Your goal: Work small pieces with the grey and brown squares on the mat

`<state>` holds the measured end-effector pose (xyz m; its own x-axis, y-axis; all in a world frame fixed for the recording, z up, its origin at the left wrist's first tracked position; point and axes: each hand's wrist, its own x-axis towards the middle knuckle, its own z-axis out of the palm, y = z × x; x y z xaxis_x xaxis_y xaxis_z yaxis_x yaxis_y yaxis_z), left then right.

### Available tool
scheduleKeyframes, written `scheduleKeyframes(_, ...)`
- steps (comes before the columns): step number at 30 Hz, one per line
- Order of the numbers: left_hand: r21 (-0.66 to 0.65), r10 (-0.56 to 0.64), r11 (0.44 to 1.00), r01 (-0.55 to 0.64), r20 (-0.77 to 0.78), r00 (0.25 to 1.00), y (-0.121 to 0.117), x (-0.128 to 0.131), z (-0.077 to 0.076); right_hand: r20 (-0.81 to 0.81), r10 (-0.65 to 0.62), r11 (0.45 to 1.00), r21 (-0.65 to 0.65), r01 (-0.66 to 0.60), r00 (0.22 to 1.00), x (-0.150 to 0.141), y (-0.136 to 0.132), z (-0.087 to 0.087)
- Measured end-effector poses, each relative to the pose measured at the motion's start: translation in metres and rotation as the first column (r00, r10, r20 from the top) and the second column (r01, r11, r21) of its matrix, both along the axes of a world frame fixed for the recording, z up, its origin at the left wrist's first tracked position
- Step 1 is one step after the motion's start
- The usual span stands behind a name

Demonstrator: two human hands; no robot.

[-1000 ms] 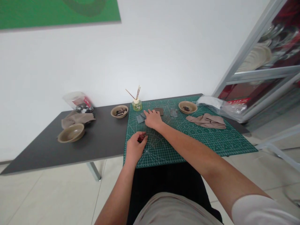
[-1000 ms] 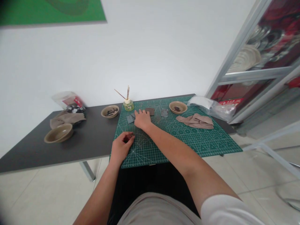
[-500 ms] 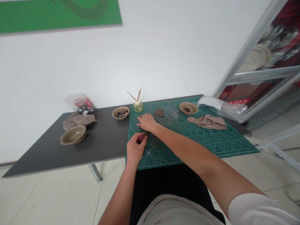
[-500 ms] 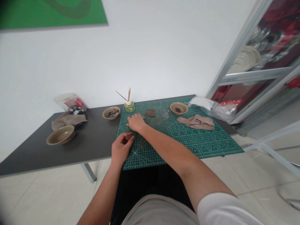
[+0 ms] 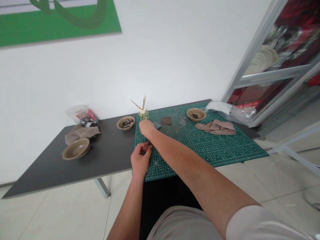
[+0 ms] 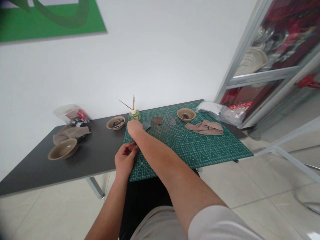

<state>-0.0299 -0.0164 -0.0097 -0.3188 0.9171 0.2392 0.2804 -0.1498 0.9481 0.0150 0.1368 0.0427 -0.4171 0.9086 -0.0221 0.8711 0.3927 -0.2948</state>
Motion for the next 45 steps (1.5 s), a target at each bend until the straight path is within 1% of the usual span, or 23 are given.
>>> scheduleKeyframes(3, 0.015, 0.02, 1.0, -0.021, 0.072, 0.997, 0.002, -0.001, 0.0, -0.021, -0.013, 1.0, 0.002, 0.013, 1.0, 0.001, -0.005, 0.001)
scheduleKeyframes(6, 0.013, 0.05, 0.999, -0.052, 0.086, 0.995, 0.003, -0.002, 0.001, -0.022, -0.005, 1.0, -0.007, 0.005, 1.0, 0.006, -0.006, 0.0)
scheduleKeyframes(9, 0.024, 0.06, 0.998, -0.062, 0.08, 0.995, 0.004, -0.001, 0.001, -0.004, -0.004, 1.0, -0.016, 0.004, 1.0, 0.013, 0.002, -0.002)
scheduleKeyframes(13, 0.019, 0.053, 0.998, -0.054, 0.058, 0.997, 0.004, 0.0, 0.001, 0.027, 0.028, 0.999, -0.041, -0.027, 0.999, 0.02, 0.016, -0.002)
scheduleKeyframes(16, 0.022, 0.041, 0.999, -0.043, 0.062, 0.997, 0.005, 0.0, -0.001, 0.055, 0.043, 0.998, -0.053, -0.04, 0.998, 0.025, 0.021, -0.001)
scheduleKeyframes(20, 0.044, 0.023, 0.999, -0.028, 0.095, 0.995, 0.005, -0.001, -0.003, 0.056, 0.065, 0.998, -0.013, -0.064, 0.996, 0.033, 0.02, 0.001)
scheduleKeyframes(23, 0.037, 0.035, 0.999, -0.038, 0.086, 0.996, 0.004, -0.002, -0.002, 0.023, 0.097, 0.995, 0.022, -0.097, 0.995, 0.039, 0.011, 0.003)
scheduleKeyframes(27, 0.031, 0.091, 0.995, -0.093, 0.053, 0.994, 0.004, 0.0, 0.003, -0.087, 0.149, 0.986, 0.09, -0.142, 0.985, 0.051, -0.01, 0.005)
scheduleKeyframes(29, 0.039, 0.113, 0.993, -0.114, 0.025, 0.993, 0.004, 0.001, 0.005, -0.266, 0.197, 0.979, 0.1, -0.176, 0.944, 0.058, -0.018, 0.004)
scheduleKeyframes(31, 0.042, 0.124, 0.991, -0.124, 0.002, 0.992, 0.004, 0.001, 0.006, -0.403, 0.177, 0.984, 0.079, -0.158, 0.898, 0.064, -0.023, 0.001)
scheduleKeyframes(32, 0.038, 0.125, 0.991, -0.125, -0.005, 0.992, 0.005, 0.001, 0.006, -0.439, 0.149, 0.989, 0.059, -0.137, 0.886, 0.067, -0.024, -0.002)
scheduleKeyframes(35, 0.022, 0.134, 0.991, -0.134, -0.02, 0.991, 0.005, 0.0, 0.005, -0.463, 0.097, 0.994, -0.004, -0.111, 0.881, 0.07, -0.026, -0.011)
scheduleKeyframes(37, 0.017, 0.149, 0.989, -0.149, -0.029, 0.988, 0.006, 0.0, 0.005, -0.471, 0.14, 0.986, -0.01, -0.164, 0.871, 0.069, -0.029, -0.017)
scheduleKeyframes(39, 0.014, 0.157, 0.988, -0.157, -0.034, 0.987, 0.007, -0.001, 0.003, -0.479, 0.204, 0.975, 0.024, -0.22, 0.854, 0.068, -0.034, -0.022)
scheduleKeyframes(41, 0.002, 0.164, 0.987, -0.164, -0.048, 0.985, 0.008, -0.003, 0.002, -0.501, 0.235, 0.969, 0.058, -0.239, 0.833, 0.068, -0.04, -0.025)
scheduleKeyframes(43, -0.003, 0.209, 0.978, -0.21, -0.093, 0.974, 0.008, -0.005, 0.0, -0.563, 0.234, 0.969, 0.07, -0.237, 0.792, 0.071, -0.045, -0.027)
scheduleKeyframes(45, 0.004, 0.285, 0.958, -0.288, -0.149, 0.947, 0.009, -0.007, -0.001, -0.649, 0.232, 0.965, 0.063, -0.253, 0.725, 0.075, -0.048, -0.028)
